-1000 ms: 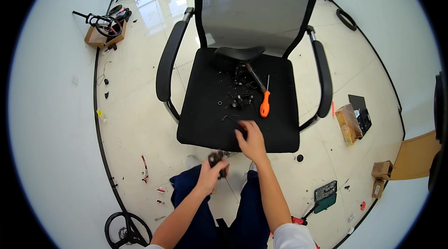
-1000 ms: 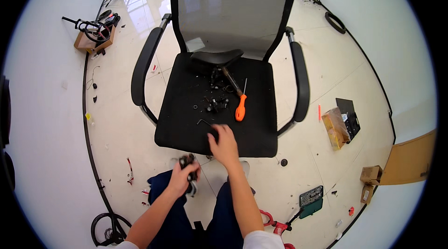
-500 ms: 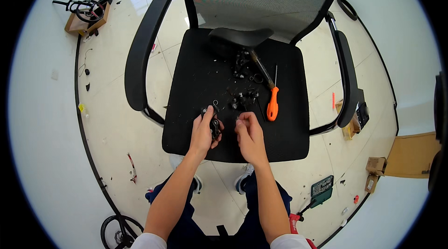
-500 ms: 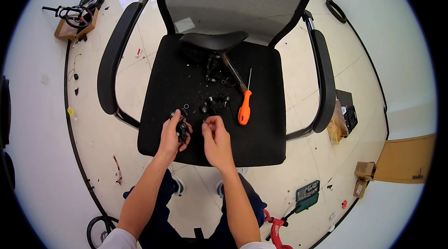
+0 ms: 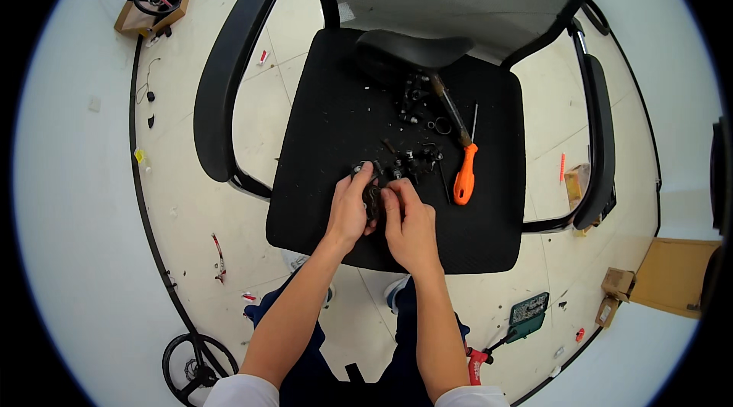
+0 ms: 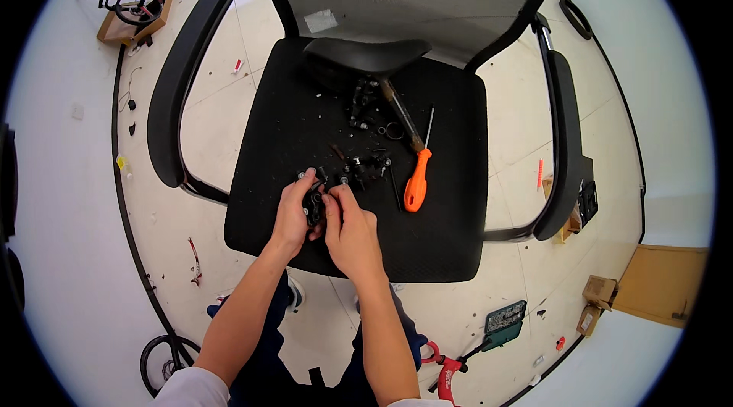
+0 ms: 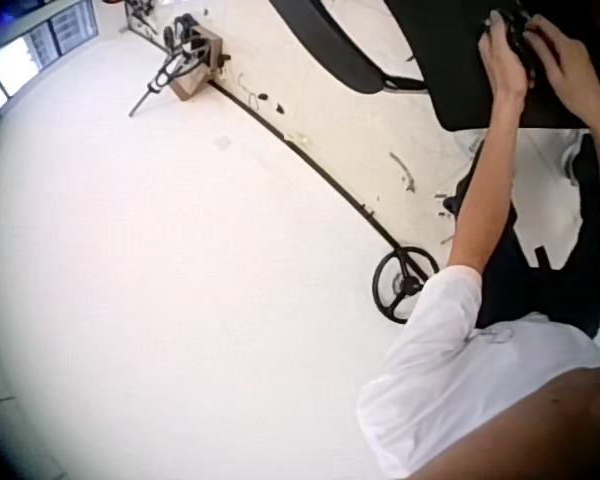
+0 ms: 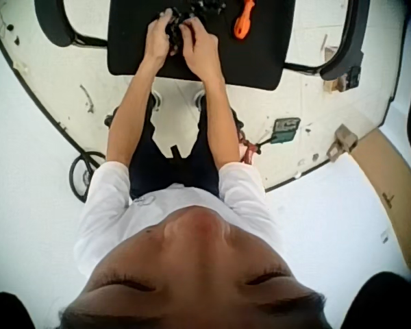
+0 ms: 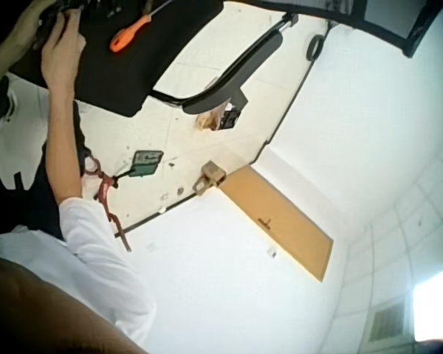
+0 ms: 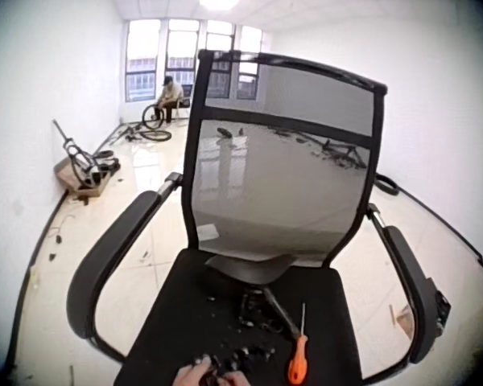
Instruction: The person sits on a chair and assembles a small mechanical component using a screwdriver and pliers. They insert screws, tighten them, and adjust parts while handling small hardware pieces on the chair seat.
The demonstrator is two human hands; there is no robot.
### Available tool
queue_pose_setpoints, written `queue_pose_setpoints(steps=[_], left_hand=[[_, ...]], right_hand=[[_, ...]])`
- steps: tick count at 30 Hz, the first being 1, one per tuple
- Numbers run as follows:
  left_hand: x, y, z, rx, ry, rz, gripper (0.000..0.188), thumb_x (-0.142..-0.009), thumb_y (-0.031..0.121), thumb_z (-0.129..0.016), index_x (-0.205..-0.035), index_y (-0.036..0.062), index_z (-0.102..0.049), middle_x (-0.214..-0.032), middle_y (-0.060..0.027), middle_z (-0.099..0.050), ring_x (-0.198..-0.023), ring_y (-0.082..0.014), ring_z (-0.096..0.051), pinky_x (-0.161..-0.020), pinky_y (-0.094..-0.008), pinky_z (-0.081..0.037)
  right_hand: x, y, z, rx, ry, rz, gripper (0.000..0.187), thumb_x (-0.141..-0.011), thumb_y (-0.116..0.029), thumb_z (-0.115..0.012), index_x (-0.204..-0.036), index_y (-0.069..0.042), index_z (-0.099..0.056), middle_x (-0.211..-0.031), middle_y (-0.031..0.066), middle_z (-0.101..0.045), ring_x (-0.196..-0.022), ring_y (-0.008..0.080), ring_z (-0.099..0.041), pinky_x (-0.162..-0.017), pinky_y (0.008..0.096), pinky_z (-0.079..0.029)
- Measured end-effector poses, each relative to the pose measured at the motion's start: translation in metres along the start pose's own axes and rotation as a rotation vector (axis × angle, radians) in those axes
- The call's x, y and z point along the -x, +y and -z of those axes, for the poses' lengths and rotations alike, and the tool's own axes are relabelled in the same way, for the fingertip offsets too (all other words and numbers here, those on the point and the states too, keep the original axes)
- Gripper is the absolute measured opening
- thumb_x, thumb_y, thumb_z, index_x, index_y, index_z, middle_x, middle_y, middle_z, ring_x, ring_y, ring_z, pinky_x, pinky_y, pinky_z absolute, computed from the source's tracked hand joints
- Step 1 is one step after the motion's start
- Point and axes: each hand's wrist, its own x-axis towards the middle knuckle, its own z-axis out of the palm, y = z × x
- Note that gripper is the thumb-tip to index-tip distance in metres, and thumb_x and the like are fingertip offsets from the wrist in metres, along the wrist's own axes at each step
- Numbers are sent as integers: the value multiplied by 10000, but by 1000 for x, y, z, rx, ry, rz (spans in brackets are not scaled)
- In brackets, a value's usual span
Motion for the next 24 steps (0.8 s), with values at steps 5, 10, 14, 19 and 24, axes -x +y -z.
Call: queue_pose_setpoints(steps=[5, 10, 14, 19, 24], left_hand=[[-1, -5, 0, -116, 34, -53, 384, -986, 363, -446, -822, 24, -523, -581, -70, -528, -427, -158, -510, -374, -282, -370], [3, -11, -11, -499, 160, -571, 315, -976, 242, -464, -891, -56, -524, -708, -195, -586, -659, -337, -597, -595, -397, -461], [0, -26, -9, -675, 230, -733, 271, -955, 200, -493, -902, -65, -523, -751, -216, -602, -713, -388, -609, -624, -410, -470], [5, -20, -19, -593, 213, -691, 314, -940, 284, -540, -903, -27, -535, -692, -171, -579, -618, -358, -594, -561, -394, -460], [7, 3, -18, -3, 16, 258, 308, -943, 404, -511, -868, 107, -544, -571, -7, -490, -351, -95, -396, -314, -203, -239]], right_hand=[[1, 2, 2, 174, 50, 111, 85, -933, -77, -531, -947, -2, -568, -640, 166, -586, -519, 268, -587, -508, 309, -435], [4, 0, 4, 156, 103, 35, 110, -937, -92, -533, -921, 2, -589, -617, 136, -567, -492, 200, -536, -496, 292, -412], [10, 4, 4, 88, 125, -47, 115, -934, -99, -539, -915, 4, -585, -600, 158, -554, -481, 237, -543, -487, 308, -411], [8, 5, 13, 76, 68, -45, 108, -931, -91, -538, -923, 7, -585, -615, 179, -568, -502, 277, -585, -503, 329, -434], [5, 13, 22, 100, 30, 178, 122, -939, -99, -538, -922, 1, -604, -644, 91, -597, -537, 120, -514, -522, 278, -413]])
